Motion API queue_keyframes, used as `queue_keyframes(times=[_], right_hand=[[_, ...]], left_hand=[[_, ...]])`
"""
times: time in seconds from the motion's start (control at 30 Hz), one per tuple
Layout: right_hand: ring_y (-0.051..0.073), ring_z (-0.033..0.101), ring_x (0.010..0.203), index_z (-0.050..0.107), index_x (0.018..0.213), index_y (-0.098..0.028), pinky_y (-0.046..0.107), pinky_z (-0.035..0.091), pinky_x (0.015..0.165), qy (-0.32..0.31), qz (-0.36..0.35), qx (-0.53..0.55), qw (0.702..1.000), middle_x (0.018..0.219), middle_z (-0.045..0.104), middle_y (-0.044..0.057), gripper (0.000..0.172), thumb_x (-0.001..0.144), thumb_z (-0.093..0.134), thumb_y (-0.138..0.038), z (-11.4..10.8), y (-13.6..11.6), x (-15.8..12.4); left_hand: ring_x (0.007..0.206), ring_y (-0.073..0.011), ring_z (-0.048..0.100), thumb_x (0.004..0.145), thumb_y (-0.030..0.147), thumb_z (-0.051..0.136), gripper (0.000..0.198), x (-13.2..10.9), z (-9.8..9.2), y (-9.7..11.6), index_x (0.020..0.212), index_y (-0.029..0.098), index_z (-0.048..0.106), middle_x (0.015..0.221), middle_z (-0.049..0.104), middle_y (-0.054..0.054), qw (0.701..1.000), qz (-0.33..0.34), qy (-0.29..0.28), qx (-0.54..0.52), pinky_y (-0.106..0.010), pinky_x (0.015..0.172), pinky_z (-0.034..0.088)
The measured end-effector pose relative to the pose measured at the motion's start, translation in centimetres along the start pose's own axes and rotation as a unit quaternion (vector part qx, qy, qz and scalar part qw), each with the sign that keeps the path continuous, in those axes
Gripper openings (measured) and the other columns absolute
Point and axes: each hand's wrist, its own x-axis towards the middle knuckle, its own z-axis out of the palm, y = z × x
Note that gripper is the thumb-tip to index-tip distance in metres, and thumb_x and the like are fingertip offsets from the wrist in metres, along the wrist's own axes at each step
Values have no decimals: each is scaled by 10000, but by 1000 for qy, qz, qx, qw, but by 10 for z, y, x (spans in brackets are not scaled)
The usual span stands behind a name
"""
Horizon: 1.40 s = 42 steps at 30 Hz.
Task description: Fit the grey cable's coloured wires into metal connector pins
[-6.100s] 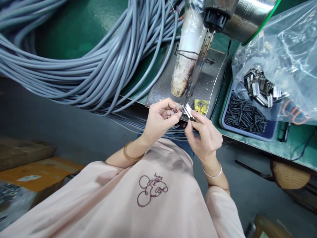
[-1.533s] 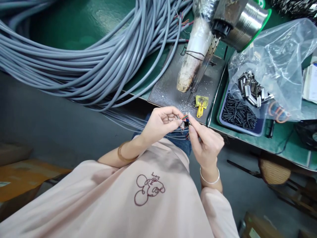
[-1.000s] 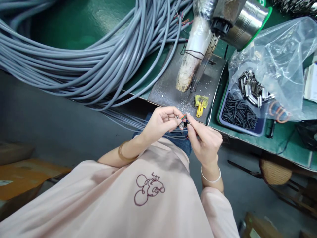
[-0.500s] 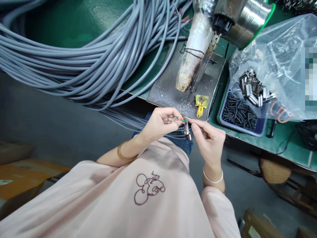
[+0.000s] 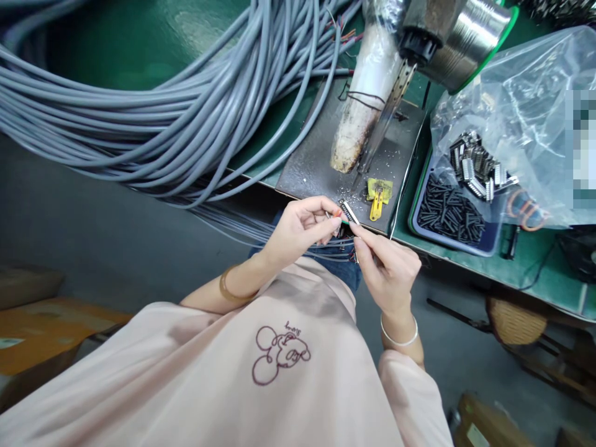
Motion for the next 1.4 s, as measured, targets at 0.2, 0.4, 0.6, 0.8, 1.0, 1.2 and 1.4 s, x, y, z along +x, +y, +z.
queue_keyframes(times=[0.2,0.4,0.6,0.8,1.0,1.2,1.4], right_hand=[[89,597,456,588,1293,-271,214,413,397,202,-14,92,975,761,702,-51,352,950,595,-195,10,11,-2],[157,769,710,657,977,-213,263,617,580,155,-4,55,986,957,785,8,122,891,685,-130,19,10,-2],[153,781,834,665,938,-239,250,631,719,75,-134,-16,988,969,799,-7,186,838,742,-103,18,4,4],[155,751,741,639,949,-221,295,626,678,146,-26,69,987,820,738,-24,166,862,687,-88,20,13,1],[181,766,940,644,921,-223,331,640,814,89,-24,48,995,1040,780,34,134,866,703,-117,26,10,5],[159,771,906,628,934,-240,286,633,795,108,-92,-61,988,1043,789,10,182,855,700,-93,32,11,9],[162,763,909,605,905,-235,298,631,808,111,-88,-42,989,1036,785,15,173,849,696,-100,33,12,17]], left_hand=[[525,-73,649,818,336,772,250,-3,2,-3,839,145,612,652,678,7,1000,-4,23,-4,-158,518,533],[502,-64,637,783,364,816,311,-3,1,1,819,153,590,666,694,7,999,-11,26,-20,-147,494,519],[434,-25,536,759,282,825,261,-2,2,1,783,146,604,603,622,44,1000,-10,18,-7,-127,423,421],[421,-24,513,791,257,786,228,-1,1,0,787,153,583,580,592,52,999,-2,35,-22,-125,404,390],[437,-23,523,817,266,770,218,0,0,-5,799,153,585,641,625,35,999,12,34,-17,-127,428,431],[438,-17,507,853,230,706,177,6,5,-11,783,165,557,680,588,41,995,53,77,13,-133,420,416],[480,-2,495,777,137,709,179,17,11,-8,736,160,536,746,598,40,986,112,119,31,-130,452,406]])
